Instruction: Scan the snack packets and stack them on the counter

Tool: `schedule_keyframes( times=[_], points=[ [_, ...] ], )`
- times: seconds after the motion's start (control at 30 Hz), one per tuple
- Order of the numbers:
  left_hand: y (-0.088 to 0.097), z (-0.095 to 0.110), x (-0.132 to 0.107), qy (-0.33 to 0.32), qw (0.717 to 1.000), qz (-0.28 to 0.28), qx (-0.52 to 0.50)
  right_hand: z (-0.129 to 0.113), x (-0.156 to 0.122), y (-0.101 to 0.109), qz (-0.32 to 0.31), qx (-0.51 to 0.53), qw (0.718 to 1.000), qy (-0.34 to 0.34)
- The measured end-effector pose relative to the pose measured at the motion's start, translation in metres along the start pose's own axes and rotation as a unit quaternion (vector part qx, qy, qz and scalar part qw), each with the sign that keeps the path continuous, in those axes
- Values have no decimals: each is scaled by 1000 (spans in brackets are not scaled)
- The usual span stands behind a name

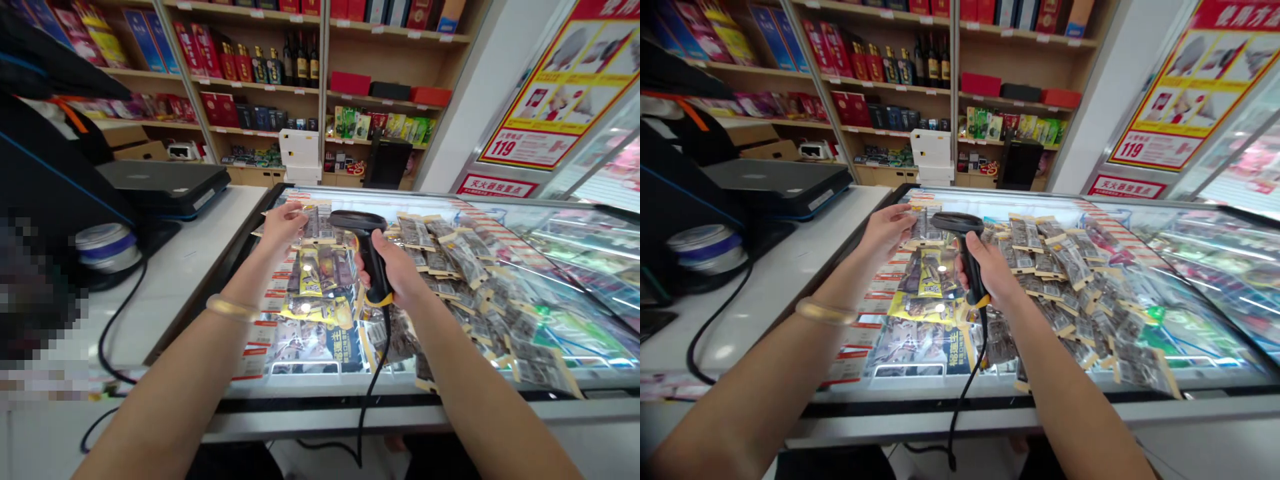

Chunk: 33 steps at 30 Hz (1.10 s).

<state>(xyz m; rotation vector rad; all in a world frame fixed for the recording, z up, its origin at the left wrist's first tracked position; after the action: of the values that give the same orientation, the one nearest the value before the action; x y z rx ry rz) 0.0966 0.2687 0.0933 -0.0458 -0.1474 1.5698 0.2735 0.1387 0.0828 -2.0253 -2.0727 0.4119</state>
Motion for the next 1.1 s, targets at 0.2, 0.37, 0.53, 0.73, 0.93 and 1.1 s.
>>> schedule_keyframes(
  times=[0.2,0.37,0.53,0.73,0.93,1.1],
  points=[
    [-123,24,-15,-31,991,-120,57,-56,-39,82,88,1,993,84],
    [-196,21,-22,-49,981,-143,125,-82,-70,133,155,13,979,128],
    [-223,15,-25,-122,952,-143,241,-82,-81,153,169,34,977,121],
    [-222,24,-39,-212,902,-158,340,-72,-74,144,134,35,985,105],
    [-171,40,-28,-258,882,-121,374,-61,-52,104,98,34,991,87],
    [-70,38,19,-207,860,-23,466,-44,-18,53,77,41,995,46]
  ],
)
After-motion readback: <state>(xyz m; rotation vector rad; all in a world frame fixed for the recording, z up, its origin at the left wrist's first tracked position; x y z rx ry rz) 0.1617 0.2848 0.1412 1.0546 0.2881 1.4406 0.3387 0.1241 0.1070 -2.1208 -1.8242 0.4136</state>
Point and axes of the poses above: each hand's wrist, its own x-axis towards the middle knuckle, its own y-axis out of the back of the hand, z = x × y, the point moved 10 cm from there along x, towards the middle knuckle, and after that the axes turned 2 degrees about x, right-handed, at the moved point
